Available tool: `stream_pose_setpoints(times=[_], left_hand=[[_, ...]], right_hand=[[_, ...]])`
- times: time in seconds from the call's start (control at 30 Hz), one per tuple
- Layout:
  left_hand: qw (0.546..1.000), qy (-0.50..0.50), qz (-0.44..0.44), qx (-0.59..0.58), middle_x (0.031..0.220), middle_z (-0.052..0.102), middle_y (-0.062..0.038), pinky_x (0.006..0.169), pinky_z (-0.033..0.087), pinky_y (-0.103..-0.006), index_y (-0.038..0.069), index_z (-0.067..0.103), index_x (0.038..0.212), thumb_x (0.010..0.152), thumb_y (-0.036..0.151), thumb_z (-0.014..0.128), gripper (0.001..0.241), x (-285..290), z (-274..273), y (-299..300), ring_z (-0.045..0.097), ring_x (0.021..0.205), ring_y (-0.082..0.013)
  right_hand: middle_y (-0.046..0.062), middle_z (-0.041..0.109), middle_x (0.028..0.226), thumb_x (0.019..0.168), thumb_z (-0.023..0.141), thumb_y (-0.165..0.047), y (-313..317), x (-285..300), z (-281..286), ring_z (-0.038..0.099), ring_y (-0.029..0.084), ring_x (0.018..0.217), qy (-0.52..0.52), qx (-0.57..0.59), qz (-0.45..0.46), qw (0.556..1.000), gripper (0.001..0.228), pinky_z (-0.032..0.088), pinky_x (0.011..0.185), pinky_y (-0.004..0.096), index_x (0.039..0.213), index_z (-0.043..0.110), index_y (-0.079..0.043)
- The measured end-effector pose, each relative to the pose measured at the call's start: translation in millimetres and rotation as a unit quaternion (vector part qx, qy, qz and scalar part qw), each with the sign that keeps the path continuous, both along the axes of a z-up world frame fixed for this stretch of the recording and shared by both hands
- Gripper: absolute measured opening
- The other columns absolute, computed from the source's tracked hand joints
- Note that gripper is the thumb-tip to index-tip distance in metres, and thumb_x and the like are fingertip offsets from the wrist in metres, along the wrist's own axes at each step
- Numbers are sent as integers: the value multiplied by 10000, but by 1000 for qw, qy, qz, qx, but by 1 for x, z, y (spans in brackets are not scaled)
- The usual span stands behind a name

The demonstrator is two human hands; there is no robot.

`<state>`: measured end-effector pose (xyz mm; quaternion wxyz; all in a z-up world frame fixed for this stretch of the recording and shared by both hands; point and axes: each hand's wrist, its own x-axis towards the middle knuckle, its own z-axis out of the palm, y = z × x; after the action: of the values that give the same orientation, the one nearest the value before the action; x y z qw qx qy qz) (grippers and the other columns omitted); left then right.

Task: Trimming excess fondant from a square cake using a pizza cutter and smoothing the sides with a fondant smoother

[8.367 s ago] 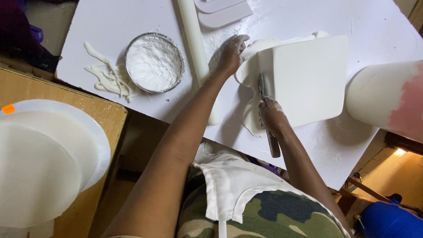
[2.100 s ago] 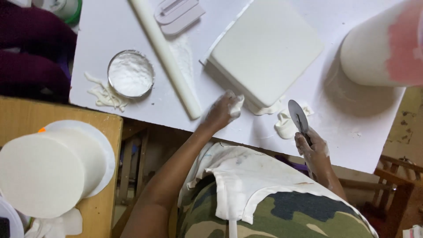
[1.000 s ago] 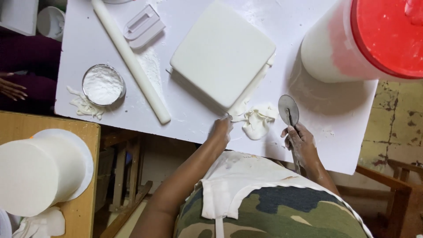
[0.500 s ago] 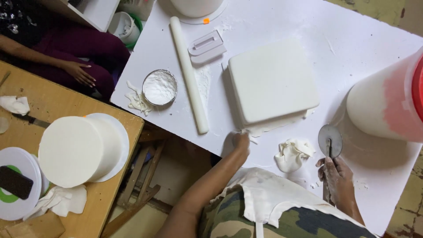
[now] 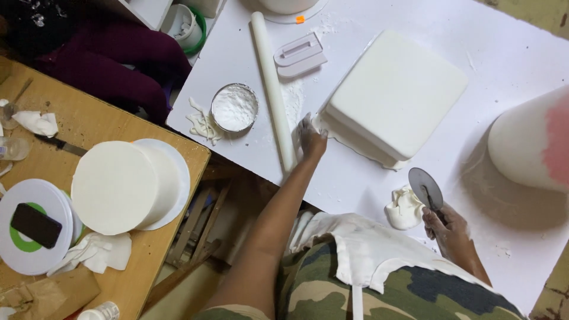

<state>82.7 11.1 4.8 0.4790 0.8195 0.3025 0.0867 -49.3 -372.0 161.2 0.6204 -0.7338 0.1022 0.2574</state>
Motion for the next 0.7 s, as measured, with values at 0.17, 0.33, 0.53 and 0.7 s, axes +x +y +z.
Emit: stream_pose_setpoints(times=[0.17, 0.33, 0.53, 0.7], left_hand=[[989, -105, -4, 107, 1468, 497, -216, 1078, 445, -516, 17, 420, 1479, 849, 82, 664, 679, -56, 15, -24, 477, 1360, -399], [983, -135, -39, 115, 1476, 499, -215, 1119, 423, -475, 13, 423, 1476, 864, 75, 616, 644, -93, 44, -15, 476, 1378, -383], [996, -73, -46, -16, 1082, 774, -48, 765, 565, -402, 155, 693, 1150, 981, 250, 592, 219, -100, 89, 8, 738, 1033, -218], [951, -121, 9, -284, 397, 376, -9, 555, 535, -354, 140, 389, 486, 1040, 545, 403, 687, -97, 115, 13, 448, 374, -180]], right_hand=[[113, 562, 718, 1084, 543, -172, 20, 6, 28, 510, 201, 618, -43, -177, 101, 978, 216, 416, 511, 319, 1090, 663, 7], [123, 664, 739, 1080, 540, -256, 26, 4, 38, 598, 203, 642, -77, -265, 152, 949, 275, 484, 523, 320, 1095, 708, -39], [160, 698, 802, 1087, 553, -175, 32, 2, 34, 594, 238, 640, -72, -254, 136, 955, 268, 473, 511, 340, 1225, 692, 8], [218, 726, 865, 1070, 555, -87, 32, 4, 23, 619, 286, 659, -71, -280, 145, 946, 426, 532, 528, 389, 1485, 580, 3]])
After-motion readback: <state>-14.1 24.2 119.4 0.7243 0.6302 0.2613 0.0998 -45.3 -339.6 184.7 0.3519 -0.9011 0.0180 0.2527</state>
